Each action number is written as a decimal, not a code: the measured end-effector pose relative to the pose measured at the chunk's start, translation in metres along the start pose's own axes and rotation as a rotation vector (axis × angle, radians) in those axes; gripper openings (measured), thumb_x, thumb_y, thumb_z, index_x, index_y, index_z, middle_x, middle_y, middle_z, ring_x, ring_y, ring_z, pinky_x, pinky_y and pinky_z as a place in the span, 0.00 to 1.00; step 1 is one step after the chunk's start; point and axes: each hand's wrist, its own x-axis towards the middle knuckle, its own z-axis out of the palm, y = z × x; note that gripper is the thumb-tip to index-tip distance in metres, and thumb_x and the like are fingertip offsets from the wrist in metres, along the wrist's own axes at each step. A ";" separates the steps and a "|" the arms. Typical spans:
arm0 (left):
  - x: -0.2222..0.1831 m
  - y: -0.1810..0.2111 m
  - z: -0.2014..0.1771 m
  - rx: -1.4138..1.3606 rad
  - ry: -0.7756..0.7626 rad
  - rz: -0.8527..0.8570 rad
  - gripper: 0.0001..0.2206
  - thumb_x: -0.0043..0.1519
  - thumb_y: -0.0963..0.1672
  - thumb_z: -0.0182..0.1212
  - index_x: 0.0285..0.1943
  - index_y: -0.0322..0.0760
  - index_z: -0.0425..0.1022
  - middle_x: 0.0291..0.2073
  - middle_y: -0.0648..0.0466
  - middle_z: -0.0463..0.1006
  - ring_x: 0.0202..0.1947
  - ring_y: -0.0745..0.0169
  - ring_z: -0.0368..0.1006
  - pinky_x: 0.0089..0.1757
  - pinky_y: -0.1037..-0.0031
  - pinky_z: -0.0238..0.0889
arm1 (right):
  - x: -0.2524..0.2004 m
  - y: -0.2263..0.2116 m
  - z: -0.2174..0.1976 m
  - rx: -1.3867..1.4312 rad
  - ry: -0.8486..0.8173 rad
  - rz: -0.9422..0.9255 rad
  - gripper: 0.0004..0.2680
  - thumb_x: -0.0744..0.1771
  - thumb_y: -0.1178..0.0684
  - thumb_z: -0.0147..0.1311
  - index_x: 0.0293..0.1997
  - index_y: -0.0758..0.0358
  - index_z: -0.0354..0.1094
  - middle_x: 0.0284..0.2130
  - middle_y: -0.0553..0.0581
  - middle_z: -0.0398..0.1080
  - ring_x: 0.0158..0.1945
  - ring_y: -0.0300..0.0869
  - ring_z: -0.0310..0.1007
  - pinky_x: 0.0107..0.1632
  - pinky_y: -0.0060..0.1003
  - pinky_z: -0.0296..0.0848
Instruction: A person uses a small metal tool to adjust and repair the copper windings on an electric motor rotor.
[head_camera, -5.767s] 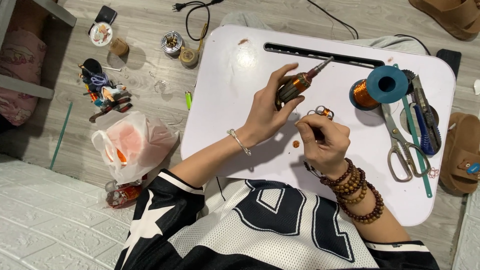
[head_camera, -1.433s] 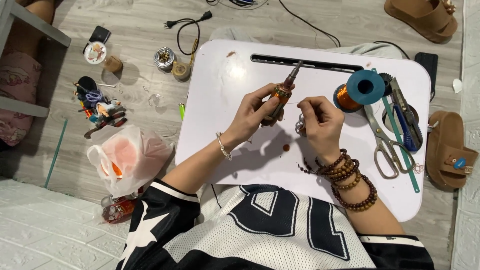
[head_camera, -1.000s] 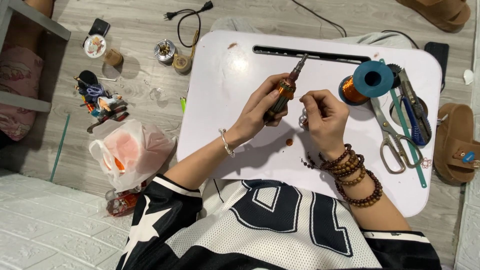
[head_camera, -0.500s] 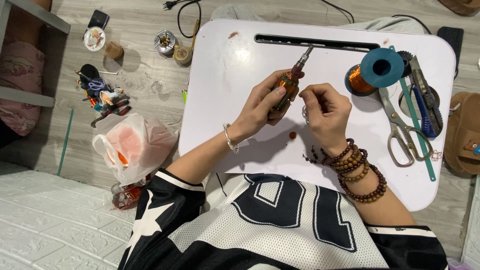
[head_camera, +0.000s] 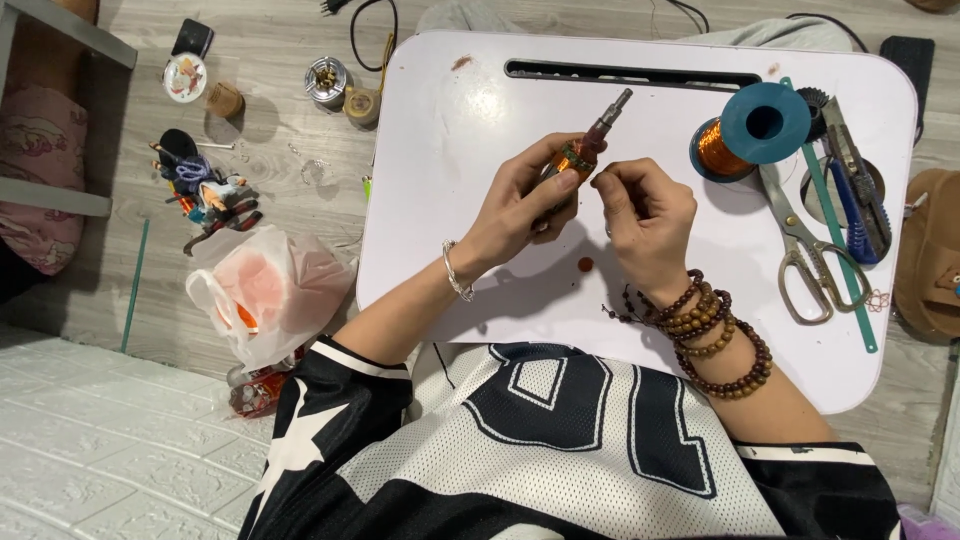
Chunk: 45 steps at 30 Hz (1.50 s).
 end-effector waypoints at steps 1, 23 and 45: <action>-0.001 0.000 0.000 0.000 -0.001 -0.002 0.20 0.68 0.45 0.54 0.66 0.29 0.65 0.26 0.52 0.68 0.17 0.74 0.59 0.16 0.83 0.52 | -0.001 0.001 0.000 0.000 0.001 0.001 0.06 0.71 0.60 0.54 0.35 0.70 0.71 0.11 0.55 0.61 0.16 0.34 0.58 0.22 0.26 0.56; -0.004 0.007 0.007 0.070 0.037 0.014 0.19 0.71 0.47 0.48 0.68 0.33 0.66 0.23 0.56 0.62 0.19 0.74 0.56 0.19 0.81 0.49 | -0.003 -0.005 0.002 -0.041 0.014 -0.035 0.06 0.70 0.62 0.54 0.34 0.69 0.71 0.12 0.55 0.61 0.16 0.33 0.54 0.22 0.26 0.54; 0.007 0.019 0.011 0.008 -0.024 -0.017 0.14 0.71 0.46 0.49 0.55 0.30 0.72 0.20 0.57 0.58 0.21 0.68 0.65 0.20 0.83 0.56 | 0.003 -0.005 0.006 -0.035 0.039 -0.019 0.05 0.69 0.61 0.54 0.33 0.68 0.71 0.11 0.55 0.61 0.16 0.33 0.59 0.21 0.25 0.56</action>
